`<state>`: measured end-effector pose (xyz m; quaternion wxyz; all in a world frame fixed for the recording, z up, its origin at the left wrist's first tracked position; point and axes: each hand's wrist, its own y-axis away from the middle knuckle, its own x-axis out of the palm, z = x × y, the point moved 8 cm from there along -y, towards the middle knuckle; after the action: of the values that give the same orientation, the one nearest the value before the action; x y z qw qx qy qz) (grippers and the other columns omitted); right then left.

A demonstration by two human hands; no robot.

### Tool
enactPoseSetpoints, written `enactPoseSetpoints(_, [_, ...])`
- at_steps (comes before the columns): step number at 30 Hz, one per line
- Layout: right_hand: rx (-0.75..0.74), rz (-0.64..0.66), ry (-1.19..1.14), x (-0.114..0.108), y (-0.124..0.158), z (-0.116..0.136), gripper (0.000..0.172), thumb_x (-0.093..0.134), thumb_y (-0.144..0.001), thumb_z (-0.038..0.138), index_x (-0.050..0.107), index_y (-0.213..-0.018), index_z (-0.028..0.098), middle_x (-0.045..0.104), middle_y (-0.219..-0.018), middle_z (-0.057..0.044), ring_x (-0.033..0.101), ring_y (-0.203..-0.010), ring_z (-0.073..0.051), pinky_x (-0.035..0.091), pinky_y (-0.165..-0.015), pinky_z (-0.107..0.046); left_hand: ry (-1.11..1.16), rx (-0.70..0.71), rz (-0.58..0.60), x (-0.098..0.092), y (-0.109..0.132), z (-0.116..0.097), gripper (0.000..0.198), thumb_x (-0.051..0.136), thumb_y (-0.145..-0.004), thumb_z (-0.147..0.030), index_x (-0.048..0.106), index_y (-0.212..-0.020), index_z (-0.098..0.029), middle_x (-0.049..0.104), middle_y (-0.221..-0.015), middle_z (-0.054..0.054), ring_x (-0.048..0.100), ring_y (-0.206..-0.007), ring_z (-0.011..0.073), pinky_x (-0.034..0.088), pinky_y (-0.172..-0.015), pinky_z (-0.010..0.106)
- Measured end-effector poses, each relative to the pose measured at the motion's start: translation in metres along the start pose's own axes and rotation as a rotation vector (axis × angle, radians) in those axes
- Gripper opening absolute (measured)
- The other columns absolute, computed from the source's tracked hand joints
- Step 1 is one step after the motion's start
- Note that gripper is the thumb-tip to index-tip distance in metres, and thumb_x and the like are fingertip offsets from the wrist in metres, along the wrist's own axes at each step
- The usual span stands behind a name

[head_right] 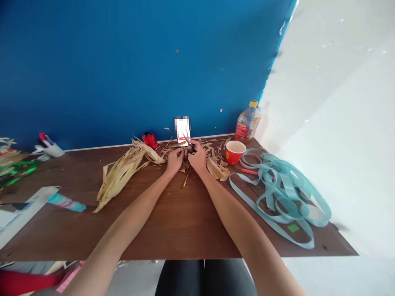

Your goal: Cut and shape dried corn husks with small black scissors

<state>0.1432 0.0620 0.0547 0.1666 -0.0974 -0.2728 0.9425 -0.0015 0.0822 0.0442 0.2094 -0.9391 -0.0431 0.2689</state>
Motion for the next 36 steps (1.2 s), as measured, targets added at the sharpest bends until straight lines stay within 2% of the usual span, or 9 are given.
enactPoseSetpoints(4, [0.016, -0.03, 0.002, -0.002, -0.002, -0.005, 0.04, 0.061, -0.068, 0.023, 0.064, -0.107, 0.019, 0.07, -0.086, -0.003, 0.064, -0.077, -0.018, 0.052, -0.077, -0.033, 0.041, 0.024, 0.025, 0.003, -0.001, -0.004, 0.022, 0.051, -0.084, -0.021, 0.073, -0.088, -0.017, 0.071, -0.078, 0.005, 0.06, -0.067, 0.0167, 0.046, -0.071, 0.028])
enactPoseSetpoints(10, [0.035, 0.005, -0.077, 0.004, -0.004, -0.012, 0.041, 0.061, -0.069, 0.025, 0.064, -0.109, 0.018, 0.07, -0.086, -0.004, 0.064, -0.075, -0.018, 0.052, -0.07, -0.03, 0.149, -0.008, 0.115, 0.01, 0.0, -0.003, 0.026, 0.047, -0.086, -0.025, 0.07, -0.081, -0.015, 0.061, -0.061, 0.001, 0.051, -0.055, 0.0131, 0.042, -0.06, 0.025])
enactPoseSetpoints(15, [0.008, 0.019, -0.089, 0.004, -0.001, -0.005, 0.043, 0.062, -0.067, 0.024, 0.063, -0.11, 0.018, 0.07, -0.084, -0.004, 0.064, -0.076, -0.018, 0.053, -0.075, -0.032, 0.142, 0.017, 0.062, 0.004, 0.0, -0.003, 0.025, 0.046, -0.083, -0.022, 0.065, -0.069, -0.015, 0.062, -0.065, 0.001, 0.053, -0.063, 0.0133, 0.041, -0.066, 0.024])
enactPoseSetpoints(20, [-0.001, -0.001, -0.036, 0.002, -0.002, -0.004, 0.04, 0.061, -0.067, 0.024, 0.065, -0.106, 0.018, 0.07, -0.085, -0.003, 0.064, -0.078, -0.018, 0.053, -0.078, -0.032, 0.12, 0.005, 0.056, 0.004, -0.001, 0.0, 0.024, 0.046, -0.082, -0.02, 0.067, -0.074, -0.015, 0.065, -0.07, 0.002, 0.056, -0.069, 0.0149, 0.043, -0.071, 0.025])
enactPoseSetpoints(28, [0.043, -0.008, -0.089, 0.003, -0.003, -0.015, 0.042, 0.062, -0.068, 0.026, 0.064, -0.109, 0.018, 0.07, -0.081, -0.004, 0.064, -0.071, -0.018, 0.053, -0.069, -0.031, 0.228, -0.101, 0.135, 0.016, 0.0, 0.01, 0.026, 0.046, -0.085, -0.028, 0.067, -0.077, -0.016, 0.058, -0.058, -0.001, 0.045, -0.044, 0.0107, 0.036, -0.049, 0.024])
enactPoseSetpoints(31, [0.032, 0.003, -0.109, 0.004, -0.003, -0.013, 0.039, 0.061, -0.067, 0.025, 0.065, -0.105, 0.018, 0.07, -0.081, -0.004, 0.065, -0.073, -0.019, 0.054, -0.07, -0.032, 0.233, -0.065, 0.126, 0.013, 0.0, 0.005, 0.026, 0.046, -0.083, -0.026, 0.068, -0.075, -0.015, 0.059, -0.06, -0.001, 0.048, -0.05, 0.0109, 0.037, -0.052, 0.023])
enactPoseSetpoints(36, [0.036, 0.063, -0.136, 0.008, -0.001, -0.008, 0.039, 0.062, -0.063, 0.022, 0.065, -0.102, 0.018, 0.071, -0.082, -0.004, 0.067, -0.078, -0.021, 0.054, -0.077, -0.034, 0.229, -0.036, 0.067, 0.002, 0.002, -0.001, 0.027, 0.045, -0.081, -0.023, 0.059, -0.059, -0.015, 0.058, -0.06, -0.001, 0.051, -0.062, 0.0123, 0.04, -0.062, 0.023])
